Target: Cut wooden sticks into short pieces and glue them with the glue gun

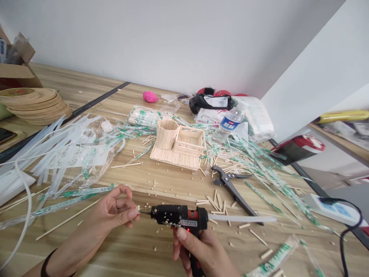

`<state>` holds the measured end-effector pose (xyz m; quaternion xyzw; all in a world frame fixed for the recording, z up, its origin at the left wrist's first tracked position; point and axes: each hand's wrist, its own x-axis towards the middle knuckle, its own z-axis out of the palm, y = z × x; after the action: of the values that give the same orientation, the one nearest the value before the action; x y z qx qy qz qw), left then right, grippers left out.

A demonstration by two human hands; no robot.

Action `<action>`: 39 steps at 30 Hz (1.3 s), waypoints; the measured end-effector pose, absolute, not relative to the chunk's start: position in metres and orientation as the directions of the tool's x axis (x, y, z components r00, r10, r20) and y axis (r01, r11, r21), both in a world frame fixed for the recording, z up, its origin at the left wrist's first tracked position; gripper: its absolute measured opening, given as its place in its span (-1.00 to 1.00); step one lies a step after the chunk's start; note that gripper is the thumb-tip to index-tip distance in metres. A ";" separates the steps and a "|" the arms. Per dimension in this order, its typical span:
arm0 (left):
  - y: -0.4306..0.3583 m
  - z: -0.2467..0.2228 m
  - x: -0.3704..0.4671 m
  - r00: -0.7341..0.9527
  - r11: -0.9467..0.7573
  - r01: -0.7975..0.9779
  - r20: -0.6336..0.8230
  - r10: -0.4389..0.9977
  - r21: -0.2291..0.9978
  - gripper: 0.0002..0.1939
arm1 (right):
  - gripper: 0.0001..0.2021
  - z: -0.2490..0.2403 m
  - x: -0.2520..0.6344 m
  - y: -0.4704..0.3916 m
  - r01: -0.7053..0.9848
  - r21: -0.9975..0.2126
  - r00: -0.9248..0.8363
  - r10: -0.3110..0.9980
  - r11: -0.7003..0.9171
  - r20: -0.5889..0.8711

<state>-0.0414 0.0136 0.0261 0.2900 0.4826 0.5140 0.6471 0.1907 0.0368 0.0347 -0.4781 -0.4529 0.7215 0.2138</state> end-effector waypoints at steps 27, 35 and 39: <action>0.014 0.028 -0.041 0.013 0.317 -0.373 -0.337 0.941 0.872 -0.65 | -0.46 0.035 0.192 0.038 0.141 -0.862 -0.456 0.741 -0.487 -0.493; 0.014 0.032 -0.043 -0.024 0.301 -0.377 -0.333 0.942 0.876 -0.67 | -0.49 0.034 0.190 0.035 0.124 -0.874 -0.464 0.751 -0.469 -0.469; 0.016 0.036 -0.049 -0.114 0.281 -0.371 -0.344 0.932 0.885 -0.66 | -0.52 0.030 0.196 0.040 0.157 -0.927 -0.382 0.845 -0.339 -0.374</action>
<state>-0.0493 0.0163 0.0360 0.2701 0.5199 0.5352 0.6085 0.1957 0.0404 0.0300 -0.4899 -0.5113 0.6555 0.2623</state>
